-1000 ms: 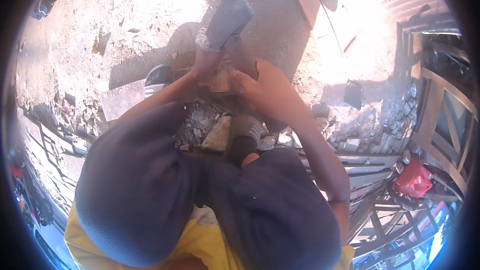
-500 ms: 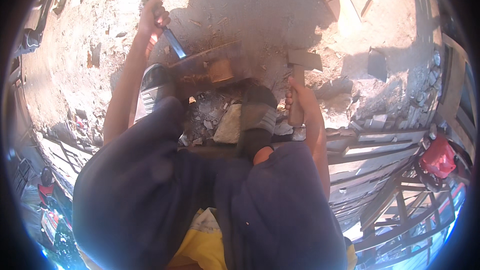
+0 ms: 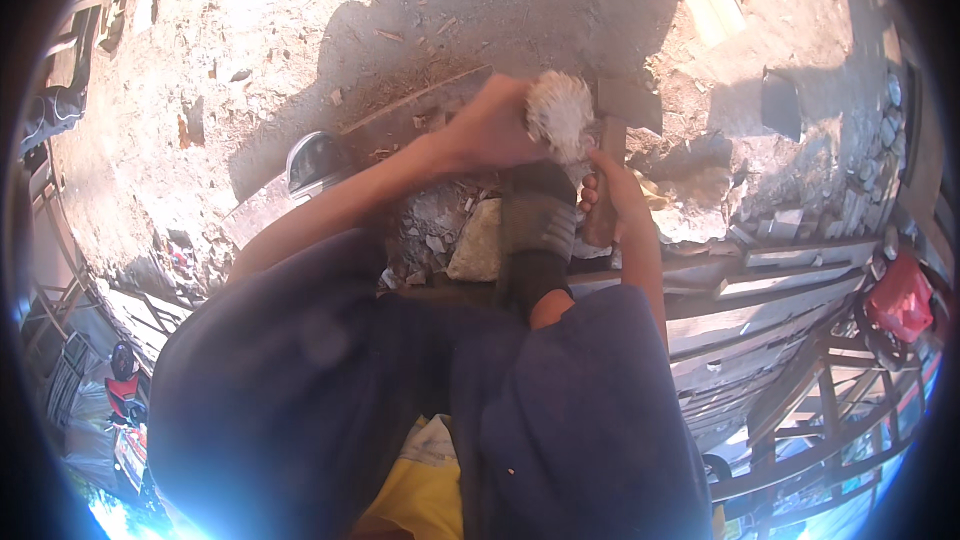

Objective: The person sits on the ground and uses a chisel and hammer to carve a small wooden block. They repeatedly strike the chisel to remove wood shavings and occasionally clear debris from the work area.

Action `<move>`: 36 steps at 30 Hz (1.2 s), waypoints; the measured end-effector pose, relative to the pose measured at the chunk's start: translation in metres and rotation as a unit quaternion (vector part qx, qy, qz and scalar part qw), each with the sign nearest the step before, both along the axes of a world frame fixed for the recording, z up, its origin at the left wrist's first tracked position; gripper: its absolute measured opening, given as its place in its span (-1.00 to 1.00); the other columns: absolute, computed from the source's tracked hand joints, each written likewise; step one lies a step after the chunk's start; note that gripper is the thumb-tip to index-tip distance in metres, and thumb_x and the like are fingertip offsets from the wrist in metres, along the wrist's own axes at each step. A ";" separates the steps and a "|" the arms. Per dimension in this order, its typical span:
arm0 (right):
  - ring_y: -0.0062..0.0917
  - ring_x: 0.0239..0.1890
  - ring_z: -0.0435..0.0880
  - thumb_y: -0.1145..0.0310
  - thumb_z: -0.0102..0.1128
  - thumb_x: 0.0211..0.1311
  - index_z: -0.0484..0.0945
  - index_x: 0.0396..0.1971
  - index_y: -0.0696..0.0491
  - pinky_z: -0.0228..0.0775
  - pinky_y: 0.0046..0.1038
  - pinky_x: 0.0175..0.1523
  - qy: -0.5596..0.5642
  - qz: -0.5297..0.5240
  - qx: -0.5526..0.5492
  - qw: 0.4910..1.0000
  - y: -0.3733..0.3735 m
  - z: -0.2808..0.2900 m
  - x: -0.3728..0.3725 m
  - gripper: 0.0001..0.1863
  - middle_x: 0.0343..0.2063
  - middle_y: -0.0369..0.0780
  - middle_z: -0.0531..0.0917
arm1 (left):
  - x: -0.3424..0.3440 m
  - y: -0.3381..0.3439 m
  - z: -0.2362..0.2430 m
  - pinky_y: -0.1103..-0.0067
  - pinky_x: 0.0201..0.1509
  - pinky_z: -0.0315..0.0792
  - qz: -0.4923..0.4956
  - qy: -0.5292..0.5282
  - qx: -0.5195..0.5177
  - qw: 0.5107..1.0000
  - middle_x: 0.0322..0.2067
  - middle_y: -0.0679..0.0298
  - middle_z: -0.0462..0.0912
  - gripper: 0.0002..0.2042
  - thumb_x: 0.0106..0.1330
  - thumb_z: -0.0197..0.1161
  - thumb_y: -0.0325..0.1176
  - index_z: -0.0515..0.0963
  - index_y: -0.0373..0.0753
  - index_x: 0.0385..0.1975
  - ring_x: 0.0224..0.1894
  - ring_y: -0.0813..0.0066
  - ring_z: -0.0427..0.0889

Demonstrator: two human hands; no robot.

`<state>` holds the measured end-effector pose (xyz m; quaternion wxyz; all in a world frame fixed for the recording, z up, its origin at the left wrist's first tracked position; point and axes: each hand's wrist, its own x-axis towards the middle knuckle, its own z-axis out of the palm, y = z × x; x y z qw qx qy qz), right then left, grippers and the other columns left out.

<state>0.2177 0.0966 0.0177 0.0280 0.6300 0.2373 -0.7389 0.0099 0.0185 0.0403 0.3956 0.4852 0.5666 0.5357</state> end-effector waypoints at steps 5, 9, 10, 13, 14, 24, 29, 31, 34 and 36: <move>-0.70 -0.76 0.30 0.17 0.09 0.21 0.32 -0.40 -0.01 0.18 -0.61 -0.65 -0.010 0.004 0.001 1.000 0.003 0.009 -0.003 -0.77 -0.72 -0.39 0.32 | 0.028 -0.009 -0.025 0.23 -0.33 0.45 -0.059 0.172 -0.120 0.976 -0.56 0.00 0.57 -0.60 -0.11 0.29 -0.23 0.42 -0.30 -0.28 -0.44 -0.01 0.58; -0.72 -0.77 0.29 0.17 0.17 0.14 0.31 -0.43 -0.01 0.16 -0.64 -0.67 -0.006 -0.002 -0.008 1.000 0.005 0.012 -0.006 -0.73 -0.72 -0.38 0.33 | 0.018 -0.002 -0.032 0.23 -0.33 0.44 -0.050 0.199 -0.125 0.971 -0.54 -0.03 0.57 -0.59 -0.09 0.29 -0.24 0.40 -0.34 -0.27 -0.41 -0.03 0.58; -0.72 -0.77 0.29 0.18 0.18 0.14 0.30 -0.43 -0.01 0.16 -0.64 -0.67 -0.013 -0.008 -0.012 1.000 0.004 0.016 -0.006 -0.73 -0.72 -0.38 0.33 | 0.016 0.003 -0.032 0.23 -0.31 0.44 -0.048 0.197 -0.135 0.970 -0.53 -0.04 0.57 -0.60 -0.10 0.29 -0.27 0.41 -0.33 -0.26 -0.40 -0.04 0.57; -0.72 -0.77 0.29 0.19 0.18 0.13 0.30 -0.43 -0.01 0.17 -0.63 -0.67 -0.021 -0.004 -0.024 0.999 -0.001 0.020 -0.001 -0.73 -0.71 -0.38 0.33 | 0.015 0.017 -0.039 0.23 -0.28 0.44 -0.029 0.194 -0.168 0.966 -0.53 -0.05 0.56 -0.61 -0.10 0.28 -0.31 0.42 -0.33 -0.25 -0.38 -0.05 0.56; -0.71 -0.76 0.30 0.20 0.18 0.14 0.30 -0.42 0.00 0.17 -0.63 -0.66 -0.020 0.000 -0.027 0.999 -0.002 0.020 0.001 -0.74 -0.71 -0.37 0.34 | 0.015 0.020 -0.041 0.23 -0.28 0.44 -0.018 0.196 -0.175 0.965 -0.53 -0.05 0.57 -0.62 -0.09 0.28 -0.30 0.42 -0.33 -0.26 -0.37 -0.05 0.56; -0.76 -0.73 0.30 0.25 0.09 0.23 0.36 -0.40 0.01 0.20 -0.67 -0.66 0.016 -0.098 0.132 0.986 0.036 0.081 0.020 -0.83 -0.69 -0.38 0.33 | 0.019 0.019 -0.049 0.25 -0.28 0.47 -0.014 0.233 -0.192 0.953 -0.51 -0.02 0.59 -0.72 -0.02 0.24 -0.36 0.39 -0.36 -0.36 -0.39 0.00 0.61; -0.71 -0.73 0.32 0.33 0.12 0.14 0.35 -0.43 0.06 0.23 -0.62 -0.66 -0.054 -0.039 0.188 0.980 0.028 0.092 -0.012 -0.84 -0.70 -0.35 0.34 | 0.017 0.020 -0.052 0.24 -0.27 0.47 -0.010 0.230 -0.198 0.953 -0.51 -0.04 0.58 -0.72 -0.01 0.22 -0.35 0.40 -0.37 -0.35 -0.38 -0.01 0.60; -0.66 -0.77 0.34 0.41 0.15 0.07 0.31 -0.43 0.10 0.26 -0.55 -0.69 -0.038 0.087 0.122 0.988 0.000 0.092 -0.016 -0.81 -0.70 -0.31 0.37 | 0.018 0.022 -0.051 0.24 -0.27 0.47 -0.012 0.229 -0.199 0.953 -0.52 -0.05 0.58 -0.72 0.00 0.22 -0.34 0.40 -0.38 -0.36 -0.38 -0.02 0.60; -0.65 -0.77 0.35 0.43 0.16 0.06 0.30 -0.40 0.12 0.25 -0.55 -0.70 -0.015 0.119 0.048 0.992 -0.006 0.104 -0.016 -0.79 -0.70 -0.30 0.37 | 0.017 0.018 -0.052 0.23 -0.28 0.46 -0.007 0.229 -0.213 0.950 -0.52 -0.05 0.58 -0.73 0.01 0.22 -0.34 0.40 -0.38 -0.36 -0.38 -0.02 0.60; -0.62 -0.76 0.36 0.46 0.15 0.04 0.32 -0.38 0.13 0.25 -0.55 -0.69 -0.031 0.108 0.054 0.992 0.007 0.111 -0.004 -0.80 -0.69 -0.29 0.36 | 0.018 0.018 -0.053 0.23 -0.28 0.46 -0.005 0.232 -0.208 0.950 -0.52 -0.05 0.58 -0.73 0.01 0.22 -0.34 0.40 -0.38 -0.37 -0.38 -0.02 0.60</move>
